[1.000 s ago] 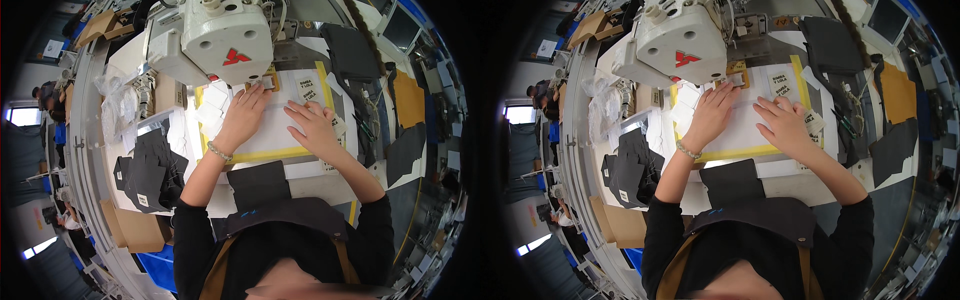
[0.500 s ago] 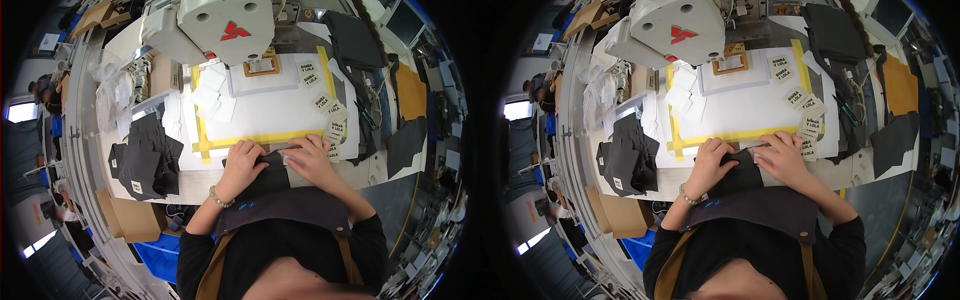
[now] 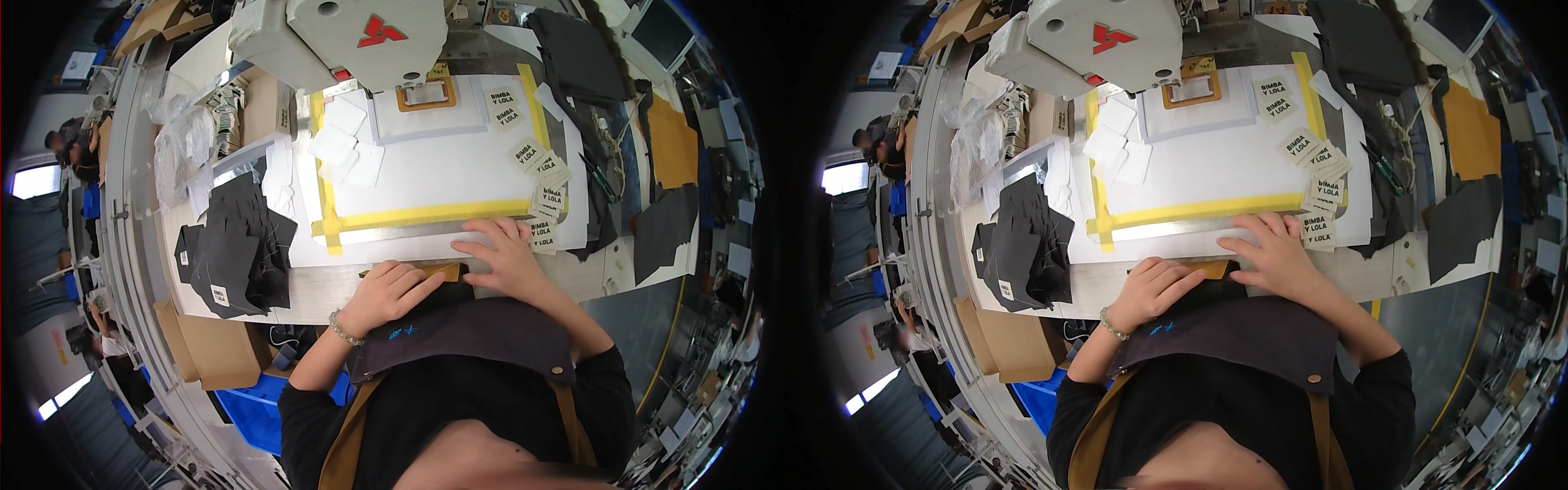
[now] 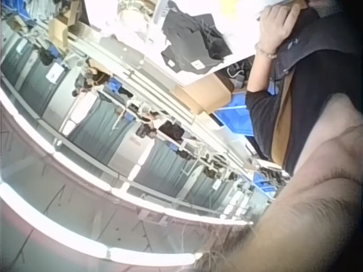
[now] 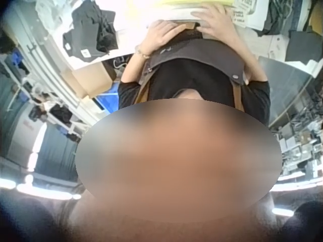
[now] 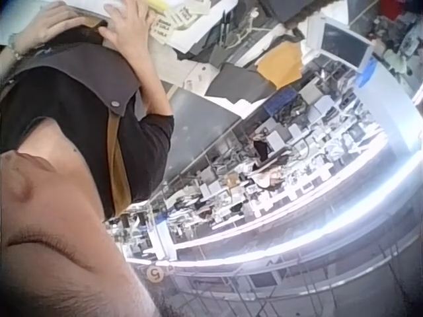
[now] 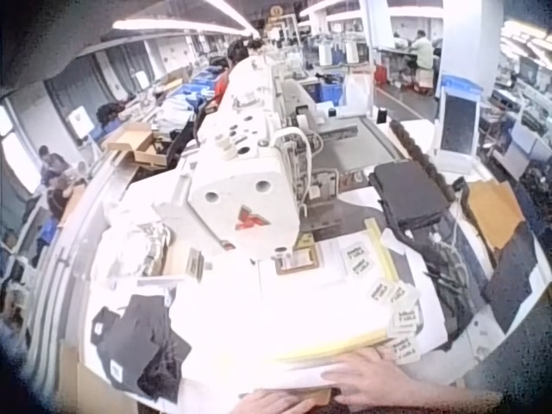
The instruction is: Using a sewing machine to attach small white labels to black leather pieces.
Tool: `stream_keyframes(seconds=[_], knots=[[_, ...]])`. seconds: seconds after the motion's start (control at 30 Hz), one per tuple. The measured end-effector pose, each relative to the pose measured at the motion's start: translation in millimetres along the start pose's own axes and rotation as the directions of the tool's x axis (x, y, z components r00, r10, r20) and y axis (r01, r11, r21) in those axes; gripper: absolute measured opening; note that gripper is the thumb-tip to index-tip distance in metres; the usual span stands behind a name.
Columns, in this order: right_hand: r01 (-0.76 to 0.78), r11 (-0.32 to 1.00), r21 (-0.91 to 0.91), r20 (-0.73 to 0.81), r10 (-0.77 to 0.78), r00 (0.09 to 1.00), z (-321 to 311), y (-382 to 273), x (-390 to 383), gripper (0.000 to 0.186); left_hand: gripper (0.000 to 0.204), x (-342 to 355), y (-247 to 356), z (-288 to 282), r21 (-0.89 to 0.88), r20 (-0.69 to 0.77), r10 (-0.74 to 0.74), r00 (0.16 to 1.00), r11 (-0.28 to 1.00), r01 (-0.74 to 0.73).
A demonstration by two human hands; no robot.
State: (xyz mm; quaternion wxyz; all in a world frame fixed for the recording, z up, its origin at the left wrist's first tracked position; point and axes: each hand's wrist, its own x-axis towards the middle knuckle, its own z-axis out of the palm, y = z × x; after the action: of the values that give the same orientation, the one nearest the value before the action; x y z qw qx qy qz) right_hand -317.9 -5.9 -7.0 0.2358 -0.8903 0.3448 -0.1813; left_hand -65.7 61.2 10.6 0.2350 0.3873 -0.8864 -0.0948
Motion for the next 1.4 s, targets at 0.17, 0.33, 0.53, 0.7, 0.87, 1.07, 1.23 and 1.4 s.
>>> stream_keyframes(seconds=[0.17, 0.33, 0.53, 0.7, 0.87, 1.07, 1.23, 1.4], knots=[[0.118, 0.992, 0.044, 0.032, -0.119, 0.992, 3.9, -0.7, 0.8, 0.031, 0.037, 18.4, -4.0, -14.9, -0.062, -0.049, 0.008, 0.999, 0.998, -0.011], [-0.14, 0.981, 0.135, -0.135, 0.158, 0.978, -5.6, -0.9, 20.9, 0.021, 0.034, 69.6, -43.8, -4.2, -0.157, -0.103, -0.146, 0.984, 0.979, 0.129], [-0.293, 0.948, -0.123, -0.291, 0.247, 0.924, -14.6, 15.8, 37.0, 0.027, 0.035, 101.3, -87.5, 34.0, -0.336, -0.093, -0.239, 0.967, 0.921, 0.195], [-0.344, 0.927, -0.151, -0.334, 0.28, 0.9, -15.2, 18.5, 29.7, 0.035, 0.038, 104.7, -72.7, 29.6, -0.21, -0.062, -0.29, 0.955, 0.939, 0.271], [-0.337, 0.925, -0.175, -0.356, 0.26, 0.897, -12.0, 20.9, 29.5, 0.036, 0.039, 102.1, -66.7, 32.7, -0.127, -0.083, -0.301, 0.95, 0.949, 0.29], [-0.345, 0.927, -0.148, -0.345, 0.278, 0.896, -12.9, 21.9, 29.8, 0.033, 0.039, 101.4, -63.0, 34.2, -0.037, -0.117, -0.287, 0.951, 0.958, 0.285], [-0.335, 0.93, -0.149, -0.349, 0.268, 0.898, -12.6, 23.3, 30.1, 0.032, 0.031, 99.1, -66.4, 35.4, -0.048, -0.178, -0.234, 0.956, 0.972, 0.229], [-0.332, 0.931, -0.149, -0.33, 0.27, 0.904, -17.0, 21.8, 30.8, 0.031, 0.018, 102.6, -68.5, 25.7, -0.2, -0.199, -0.27, 0.942, 0.952, 0.231]])
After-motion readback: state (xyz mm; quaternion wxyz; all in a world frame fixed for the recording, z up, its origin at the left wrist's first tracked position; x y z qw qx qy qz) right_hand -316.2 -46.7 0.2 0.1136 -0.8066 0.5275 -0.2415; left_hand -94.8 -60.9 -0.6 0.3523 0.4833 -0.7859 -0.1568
